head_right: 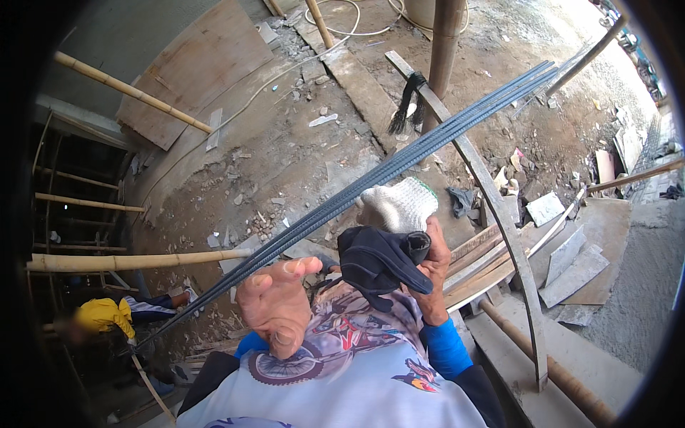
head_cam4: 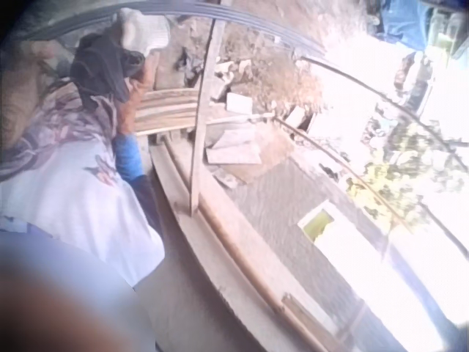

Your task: The person puts on work gloves and then works with a coworker to assemble a rebar cage. They position and align rebar ties and rods, coordinating with another worker to secure the structure.

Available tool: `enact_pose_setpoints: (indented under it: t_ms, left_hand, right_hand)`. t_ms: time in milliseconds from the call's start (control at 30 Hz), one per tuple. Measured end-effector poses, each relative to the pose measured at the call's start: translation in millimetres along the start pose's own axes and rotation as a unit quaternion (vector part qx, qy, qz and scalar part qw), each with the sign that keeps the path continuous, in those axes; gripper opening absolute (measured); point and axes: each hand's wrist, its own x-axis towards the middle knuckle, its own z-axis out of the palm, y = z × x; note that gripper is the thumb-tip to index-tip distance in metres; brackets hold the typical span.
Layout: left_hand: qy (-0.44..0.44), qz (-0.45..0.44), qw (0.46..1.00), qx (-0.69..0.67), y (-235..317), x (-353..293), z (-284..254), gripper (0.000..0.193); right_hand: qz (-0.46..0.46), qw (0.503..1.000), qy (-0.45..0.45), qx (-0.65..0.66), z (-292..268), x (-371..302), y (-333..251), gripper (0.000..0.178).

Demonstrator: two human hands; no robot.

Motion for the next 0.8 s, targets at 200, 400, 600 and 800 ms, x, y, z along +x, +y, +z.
enact_pose_setpoints:
  t_ms: [200, 400, 600, 800]
  left_hand:
    - [0.015, 0.01, 1.0, 0.001, -1.0, 0.9, 3.6, 0.07]
    - [0.013, 0.011, 1.0, 0.006, 1.0, 1.7, 5.0, 0.069]
    - [0.003, 0.004, 1.0, 0.003, 2.2, -0.2, 5.7, 0.069]
    - [0.036, -0.02, 0.998, -0.045, 4.3, -5.7, 8.5, 0.067]
  right_hand:
    - [-0.001, 1.0, 0.002, -0.005, -5.7, 13.1, 16.3, 0.1]
    - [-0.018, 0.999, -0.009, -0.027, -1.5, 17.2, 6.2, 0.097]
    - [-0.016, 1.0, 0.0, -0.01, -3.5, 16.3, 5.7, 0.097]
    - [0.001, 1.0, 0.005, 0.014, -11.1, 12.6, 19.3, 0.098]
